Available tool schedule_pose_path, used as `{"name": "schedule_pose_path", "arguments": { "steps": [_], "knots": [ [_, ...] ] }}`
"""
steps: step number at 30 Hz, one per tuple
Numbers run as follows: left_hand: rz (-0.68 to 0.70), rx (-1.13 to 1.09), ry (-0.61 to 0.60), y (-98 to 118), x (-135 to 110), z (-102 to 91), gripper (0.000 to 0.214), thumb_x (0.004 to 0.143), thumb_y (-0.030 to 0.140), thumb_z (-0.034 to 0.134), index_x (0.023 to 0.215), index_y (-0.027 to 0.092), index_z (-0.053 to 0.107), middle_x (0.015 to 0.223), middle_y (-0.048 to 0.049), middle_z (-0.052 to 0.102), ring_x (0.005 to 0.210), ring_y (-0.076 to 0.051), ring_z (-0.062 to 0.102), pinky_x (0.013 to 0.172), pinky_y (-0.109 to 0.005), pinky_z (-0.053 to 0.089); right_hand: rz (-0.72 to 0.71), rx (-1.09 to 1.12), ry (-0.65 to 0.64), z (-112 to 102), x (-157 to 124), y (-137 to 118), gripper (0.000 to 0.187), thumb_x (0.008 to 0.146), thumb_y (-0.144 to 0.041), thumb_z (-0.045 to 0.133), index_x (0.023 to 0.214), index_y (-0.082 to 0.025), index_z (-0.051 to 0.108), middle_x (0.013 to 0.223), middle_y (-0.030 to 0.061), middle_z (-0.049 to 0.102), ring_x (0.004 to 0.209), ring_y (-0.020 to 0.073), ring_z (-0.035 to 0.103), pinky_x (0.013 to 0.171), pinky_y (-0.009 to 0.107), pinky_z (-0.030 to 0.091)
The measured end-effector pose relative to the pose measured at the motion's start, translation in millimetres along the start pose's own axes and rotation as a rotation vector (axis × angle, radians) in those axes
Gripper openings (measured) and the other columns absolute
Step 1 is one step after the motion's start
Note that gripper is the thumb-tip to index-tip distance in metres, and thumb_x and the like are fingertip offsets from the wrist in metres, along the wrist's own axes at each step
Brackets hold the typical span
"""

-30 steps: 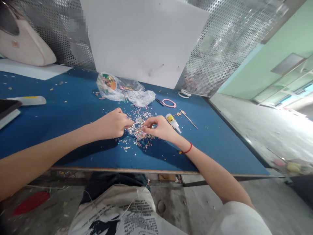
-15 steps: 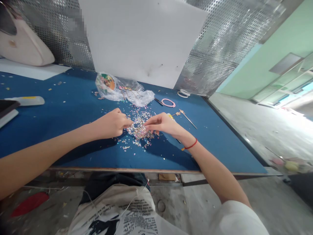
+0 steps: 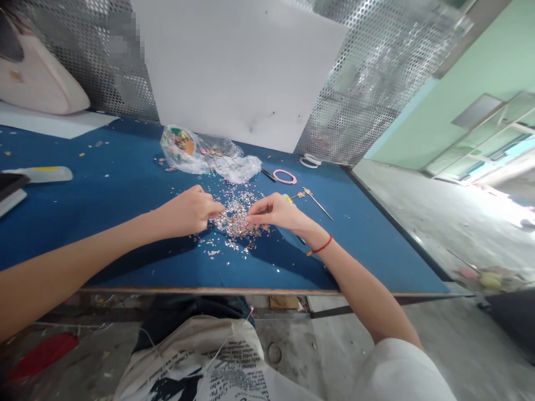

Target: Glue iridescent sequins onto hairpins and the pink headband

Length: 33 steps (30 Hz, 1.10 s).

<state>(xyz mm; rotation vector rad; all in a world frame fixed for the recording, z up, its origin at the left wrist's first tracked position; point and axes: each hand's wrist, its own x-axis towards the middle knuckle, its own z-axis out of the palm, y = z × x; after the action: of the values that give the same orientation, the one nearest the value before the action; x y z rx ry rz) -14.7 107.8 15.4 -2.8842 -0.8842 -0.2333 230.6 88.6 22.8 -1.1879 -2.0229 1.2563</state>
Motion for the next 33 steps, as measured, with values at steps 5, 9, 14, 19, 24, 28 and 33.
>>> {"name": "schedule_pose_path", "arguments": {
  "steps": [5,9,14,19,24,28,33],
  "knots": [
    [-0.035,0.051,0.017,2.2,-0.5,-1.9,0.015,0.071,0.007,0.046,0.064,0.018,0.054,0.054,-0.0006,0.053,0.052,-0.014,0.042,0.063,-0.031,0.026,-0.023,-0.049,0.113,3.4,-0.1,0.2,0.02,0.073,-0.037,0.076,0.075,-0.017,0.076,0.069,0.0048,0.072,0.057,0.0096,0.058,0.05,0.021,0.043],
    [-0.02,0.059,0.0,3.5,-1.0,-2.5,0.017,0.071,0.005,0.045,0.067,0.018,0.056,0.056,-0.0016,0.055,0.055,-0.015,0.045,0.064,-0.031,0.027,-0.016,-0.005,0.087,4.0,-0.6,0.1,0.016,0.07,-0.034,0.079,0.071,-0.018,0.076,0.064,0.0027,0.07,0.055,0.0086,0.056,0.049,0.021,0.042],
    [0.009,0.053,0.0,2.8,-0.7,-1.6,0.016,0.07,0.005,0.046,0.067,0.018,0.056,0.058,-0.0017,0.056,0.057,-0.015,0.047,0.065,-0.031,0.027,-0.031,-0.042,0.125,5.2,-1.8,-1.8,0.015,0.069,-0.032,0.08,0.068,-0.017,0.076,0.06,0.0022,0.068,0.052,0.0075,0.053,0.046,0.02,0.04],
    [-0.004,0.031,-0.019,1.3,0.0,-1.5,0.016,0.071,0.004,0.046,0.066,0.018,0.054,0.057,-0.0015,0.055,0.057,-0.016,0.046,0.065,-0.031,0.026,-0.015,0.044,0.063,1.9,-0.9,0.3,0.019,0.071,-0.036,0.078,0.071,-0.017,0.076,0.063,0.0031,0.069,0.053,0.0083,0.054,0.046,0.02,0.042],
    [0.001,0.017,-0.003,0.1,0.5,-0.7,0.016,0.071,0.004,0.046,0.065,0.018,0.052,0.057,-0.0013,0.054,0.056,-0.015,0.045,0.065,-0.031,0.027,-0.017,0.112,0.014,-2.7,-0.6,1.9,0.022,0.077,-0.038,0.073,0.071,-0.017,0.075,0.068,0.0041,0.071,0.057,0.0089,0.058,0.048,0.019,0.043],
    [0.0,0.0,-0.004,0.1,0.7,-1.2,0.016,0.07,0.003,0.046,0.064,0.018,0.049,0.056,-0.001,0.052,0.055,-0.015,0.044,0.064,-0.031,0.027,0.004,0.134,0.027,-3.9,-0.4,3.3,0.018,0.073,-0.035,0.077,0.075,-0.017,0.076,0.068,0.0034,0.071,0.057,0.0089,0.057,0.048,0.02,0.042],
    [0.003,-0.067,-0.017,1.2,0.0,-2.3,0.018,0.068,0.001,0.044,0.062,0.018,0.044,0.054,0.0006,0.048,0.055,-0.015,0.042,0.063,-0.031,0.026,0.004,0.141,0.042,-3.0,0.8,5.9,0.017,0.068,-0.033,0.081,0.074,-0.017,0.077,0.067,0.0028,0.07,0.054,0.0083,0.054,0.047,0.02,0.041]
  ]
}}
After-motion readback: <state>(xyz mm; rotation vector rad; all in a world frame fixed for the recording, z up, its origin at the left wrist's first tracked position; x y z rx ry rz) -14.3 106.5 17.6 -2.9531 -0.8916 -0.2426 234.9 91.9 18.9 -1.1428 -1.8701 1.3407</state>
